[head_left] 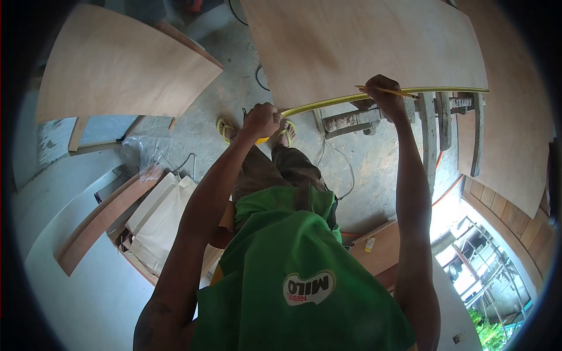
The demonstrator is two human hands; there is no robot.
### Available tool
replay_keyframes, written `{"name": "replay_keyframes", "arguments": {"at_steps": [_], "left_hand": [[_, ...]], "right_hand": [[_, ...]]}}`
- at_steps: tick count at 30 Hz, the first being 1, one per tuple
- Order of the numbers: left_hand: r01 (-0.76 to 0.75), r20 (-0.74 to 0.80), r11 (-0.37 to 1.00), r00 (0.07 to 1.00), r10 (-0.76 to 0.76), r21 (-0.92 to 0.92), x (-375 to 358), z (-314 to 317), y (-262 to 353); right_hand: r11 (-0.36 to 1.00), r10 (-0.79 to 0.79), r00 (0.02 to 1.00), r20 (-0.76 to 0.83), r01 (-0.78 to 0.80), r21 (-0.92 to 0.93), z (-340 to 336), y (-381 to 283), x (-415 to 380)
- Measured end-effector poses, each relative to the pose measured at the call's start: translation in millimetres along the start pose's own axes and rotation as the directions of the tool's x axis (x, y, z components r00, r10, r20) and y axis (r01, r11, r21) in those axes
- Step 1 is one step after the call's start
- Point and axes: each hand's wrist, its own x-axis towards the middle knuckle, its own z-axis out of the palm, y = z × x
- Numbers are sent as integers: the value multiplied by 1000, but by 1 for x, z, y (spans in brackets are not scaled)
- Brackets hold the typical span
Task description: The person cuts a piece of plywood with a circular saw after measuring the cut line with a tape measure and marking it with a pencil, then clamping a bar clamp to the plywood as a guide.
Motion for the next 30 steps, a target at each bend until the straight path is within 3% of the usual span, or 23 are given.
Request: {"name": "replay_keyframes", "arguments": {"at_steps": [5,7,10,13,15,21,24,30], "left_hand": [[40,0,999,999,-40,20,-6,6,1],[-92,-175,992,979,106,87,-9,10,-1],[-88,-151,994,984,97,62,-13,9,0],[-140,-165,988,975,148,58,-14,9,-2],[-152,-167,986,973,161,68,-14,9,-3],[-155,-158,987,974,161,52,-15,6,1],[-124,-126,991,983,130,51,-11,8,-3],[-85,-101,996,991,88,33,-11,9,-5]], "right_hand": [[998,-58,997,40,59,-20,8,2,6],[997,-66,996,59,69,-40,10,3,7],[993,-107,989,99,111,-29,14,5,7],[998,-24,987,158,33,-57,20,10,7],[991,-129,969,212,135,-18,24,15,12],[990,-130,946,297,141,-15,36,10,20],[980,-109,944,312,154,-123,37,9,23],[991,-103,948,302,126,-55,42,14,24]]}}
